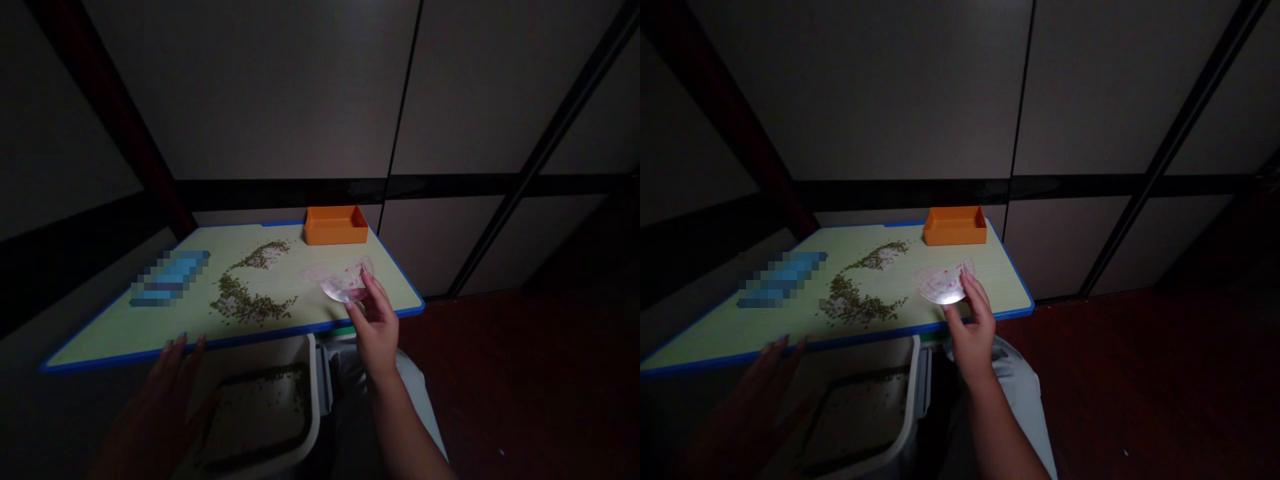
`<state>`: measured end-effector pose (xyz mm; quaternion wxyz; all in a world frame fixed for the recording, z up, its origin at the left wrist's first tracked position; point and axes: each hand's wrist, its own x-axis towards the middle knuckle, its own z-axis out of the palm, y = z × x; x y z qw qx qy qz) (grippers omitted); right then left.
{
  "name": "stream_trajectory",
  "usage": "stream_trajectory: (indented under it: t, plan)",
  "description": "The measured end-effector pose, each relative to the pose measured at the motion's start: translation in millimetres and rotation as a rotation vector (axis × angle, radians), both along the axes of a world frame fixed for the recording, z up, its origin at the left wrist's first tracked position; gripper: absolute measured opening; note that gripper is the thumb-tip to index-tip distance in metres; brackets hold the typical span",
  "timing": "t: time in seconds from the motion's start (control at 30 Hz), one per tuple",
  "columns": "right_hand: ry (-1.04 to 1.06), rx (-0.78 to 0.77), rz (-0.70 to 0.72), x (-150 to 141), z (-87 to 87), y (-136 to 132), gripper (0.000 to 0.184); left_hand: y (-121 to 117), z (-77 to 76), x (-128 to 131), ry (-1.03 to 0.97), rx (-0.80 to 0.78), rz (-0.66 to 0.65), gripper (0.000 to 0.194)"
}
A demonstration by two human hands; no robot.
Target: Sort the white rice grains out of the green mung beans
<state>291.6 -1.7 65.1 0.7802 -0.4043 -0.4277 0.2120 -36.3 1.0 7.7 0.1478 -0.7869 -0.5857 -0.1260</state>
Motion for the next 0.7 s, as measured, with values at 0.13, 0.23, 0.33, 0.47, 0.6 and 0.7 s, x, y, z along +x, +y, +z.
stream_trajectory:
  t: [0.13, 0.23, 0.33, 0.47, 0.6, 0.7]
  plan:
    - [0.108, -0.035, 0.061, 0.6, 1.6, 1.0, 0.037, 0.1, -0.7, -0.7, 0.01, 0.021, -0.027, 0.072]
    - [0.195, -0.025, 0.076, 1.6, 0.2, 3.9, 0.028, 0.4, 0.9, 0.5, 0.006, 0.026, -0.032, 0.072]
    - [0.253, 0.002, 0.146, 1.8, -1.5, 6.2, 0.023, 0.3, 2.3, 1.2, -0.008, 0.038, -0.045, 0.07]
    - [0.312, -0.034, 0.259, -0.9, -2.3, 6.3, 0.034, 0.8, 0.9, -0.8, -0.01, 0.039, -0.038, 0.069]
    - [0.355, -0.105, 0.29, -3.9, -1.9, 5.6, 0.039, 0.6, -0.4, -1.1, -0.006, 0.053, -0.028, 0.069]
    - [0.39, -0.133, 0.309, -4.8, -1.5, 6.0, 0.041, -0.6, 0.7, 0.4, 0.012, 0.085, -0.044, 0.069]
